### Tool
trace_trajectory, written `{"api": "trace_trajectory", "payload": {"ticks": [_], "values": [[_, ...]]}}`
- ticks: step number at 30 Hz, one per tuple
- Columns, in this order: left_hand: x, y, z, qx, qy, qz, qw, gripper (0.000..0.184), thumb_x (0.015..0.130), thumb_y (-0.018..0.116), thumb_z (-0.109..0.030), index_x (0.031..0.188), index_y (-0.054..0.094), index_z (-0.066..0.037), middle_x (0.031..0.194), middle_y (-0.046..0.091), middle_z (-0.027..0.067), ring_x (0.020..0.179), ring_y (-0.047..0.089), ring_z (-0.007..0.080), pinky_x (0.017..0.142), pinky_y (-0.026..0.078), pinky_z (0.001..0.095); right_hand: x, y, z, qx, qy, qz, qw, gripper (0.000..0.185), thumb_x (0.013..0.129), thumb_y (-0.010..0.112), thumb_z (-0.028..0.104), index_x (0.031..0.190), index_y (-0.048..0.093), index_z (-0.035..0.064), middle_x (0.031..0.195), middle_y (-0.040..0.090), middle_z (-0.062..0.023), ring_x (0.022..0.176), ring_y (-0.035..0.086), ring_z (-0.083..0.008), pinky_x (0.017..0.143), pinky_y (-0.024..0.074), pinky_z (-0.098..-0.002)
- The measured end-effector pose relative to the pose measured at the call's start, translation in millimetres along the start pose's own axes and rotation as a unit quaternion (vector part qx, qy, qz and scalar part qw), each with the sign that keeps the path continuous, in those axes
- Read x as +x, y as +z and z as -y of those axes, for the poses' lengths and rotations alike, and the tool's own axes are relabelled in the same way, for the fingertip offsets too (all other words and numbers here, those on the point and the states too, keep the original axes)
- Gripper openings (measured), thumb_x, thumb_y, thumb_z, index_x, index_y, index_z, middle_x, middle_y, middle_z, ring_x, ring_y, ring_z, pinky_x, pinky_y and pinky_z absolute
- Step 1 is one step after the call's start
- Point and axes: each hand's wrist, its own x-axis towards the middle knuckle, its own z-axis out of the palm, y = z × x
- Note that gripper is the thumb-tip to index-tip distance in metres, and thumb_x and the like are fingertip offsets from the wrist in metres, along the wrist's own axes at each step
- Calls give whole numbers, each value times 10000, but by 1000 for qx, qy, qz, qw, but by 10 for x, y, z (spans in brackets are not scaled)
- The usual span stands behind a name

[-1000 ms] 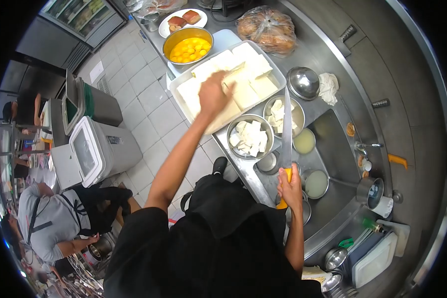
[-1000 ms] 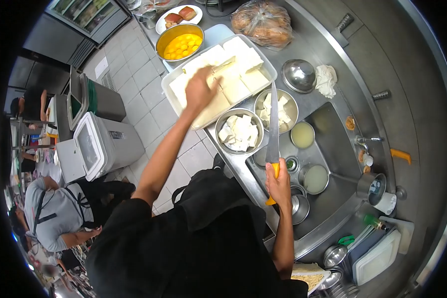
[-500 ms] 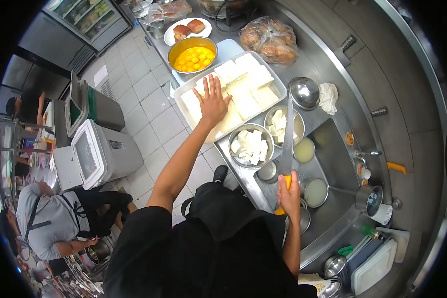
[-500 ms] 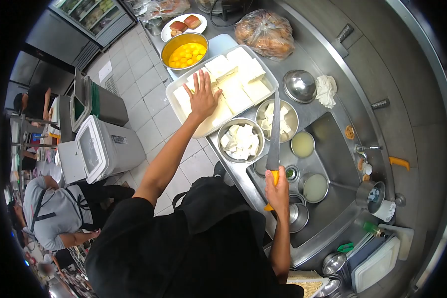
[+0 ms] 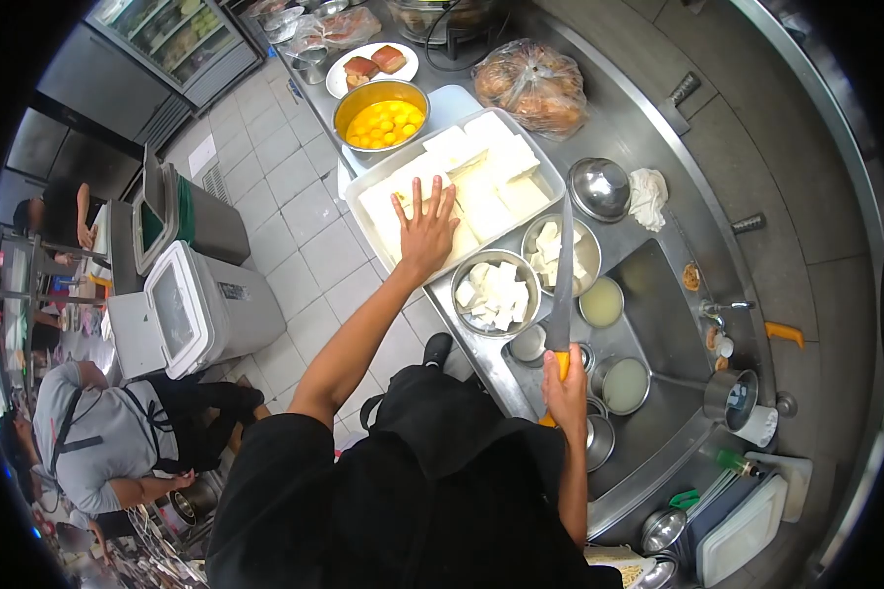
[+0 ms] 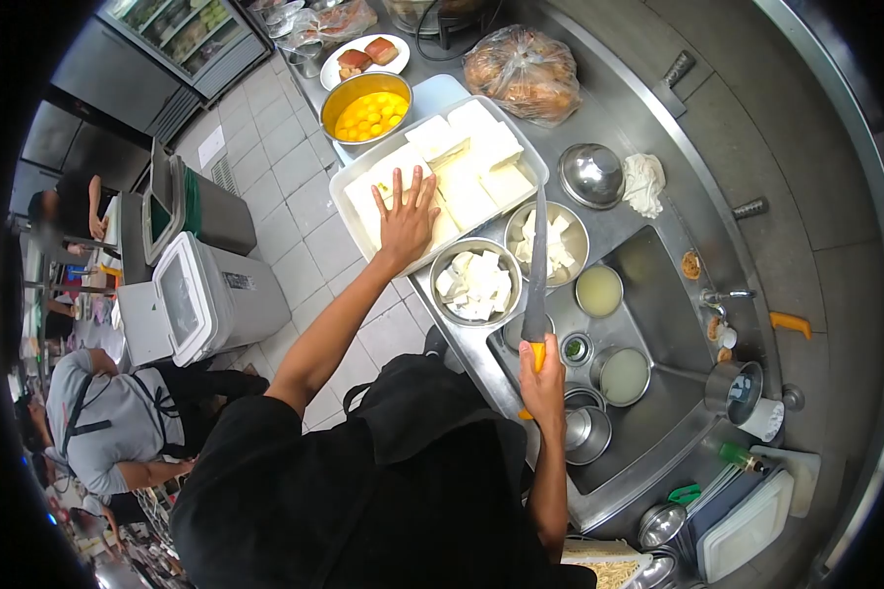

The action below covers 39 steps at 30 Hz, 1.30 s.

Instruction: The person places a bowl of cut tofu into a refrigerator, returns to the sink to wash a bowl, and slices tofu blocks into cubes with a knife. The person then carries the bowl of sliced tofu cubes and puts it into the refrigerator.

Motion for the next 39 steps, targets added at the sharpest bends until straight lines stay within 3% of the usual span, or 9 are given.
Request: {"api": "trace_trajectory", "payload": {"ticks": [8, 12, 18, 23, 25, 27, 32, 36, 39], "values": [[92, -84, -38, 30, -20, -49, 998, 554, 905, 513, -176, 1445, 412, -242, 1447, 459, 82, 1345, 370, 362, 1087, 116, 673, -6, 19, -48, -51, -21, -15, 998, 238, 971, 543, 263, 1031, 518, 34, 657, 558, -97, 569, 536, -195, 554, 426, -356], [297, -220, 74, -8, -4, -89, 996, 444, 819, 540, -65, 1233, 601, -210, 1042, 666, 8, 977, 551, 231, 976, 320, 527, -20, 40, -48, -58, -30, -10, 998, 240, 969, 540, 258, 1044, 519, 31, 679, 579, -134, 597, 560, -236, 581, 434, -381], [457, -205, 115, -2, -3, -138, 990, 402, 811, 681, -202, 1207, 629, -248, 1139, 589, 16, 1032, 530, 225, 970, 326, 472, -89, 14, -79, -45, -46, -23, 998, 213, 967, 559, 250, 1012, 522, 45, 654, 511, -10, 559, 486, -96, 504, 389, -277], [608, -300, 191, -37, -158, 63, 985, 920, 689, 808, -392, 1443, 332, -164, 1224, 562, 133, 1156, 552, 284, 982, 374, 544, -150, -36, -158, -41, -42, -36, 998, 231, 967, 557, 263, 1014, 517, 40, 644, 526, -20, 550, 499, -114, 504, 396, -286], [711, -409, 213, -50, -162, 148, 974, 898, 675, 808, -412, 1411, 367, -147, 1156, 607, 134, 1093, 592, 286, 960, 390, 555, -168, -48, -146, -61, -40, -37, 997, 233, 975, 528, 242, 1041, 494, 21, 662, 575, -177, 574, 577, -320, 550, 418, -408], [706, -446, 213, -48, -114, 152, 981, 769, 648, 798, -463, 1252, 514, -82, 908, 698, 119, 888, 678, 303, 875, 469, 522, -147, -53, -126, -67, -35, -33, 997, 234, 975, 529, 243, 1042, 493, 22, 666, 576, -181, 578, 575, -327, 551, 418, -412], [628, -595, 288, -39, -153, 116, 981, 610, 677, 773, -469, 1076, 627, -31, 901, 710, 161, 810, 692, 328, 703, 541, 424, -212, -9, -69, -92, -31, -43, 994, 235, 976, 527, 246, 1038, 493, 22, 671, 574, -197, 595, 574, -345, 563, 418, -424], [481, -922, 282, -254, -241, 50, 935, 618, 720, 771, -484, 1046, 639, 24, 992, 704, 198, 851, 703, 303, 779, 543, 414, -232, -22, -112, -88, -32, -58, 994, 231, 976, 517, 229, 1063, 493, 15, 674, 574, -201, 614, 583, -358, 582, 422, -438], [340, -951, 264, -642, -294, 45, 707, 439, 885, 673, -349, 1132, 623, 10, 1057, 686, 123, 904, 674, 204, 860, 526, 358, -219, -9, -23, -86, -17, -34, 996, 230, 975, 511, 213, 1085, 493, 12, 689, 579, -196, 631, 589, -365, 591, 424, -443]]}}
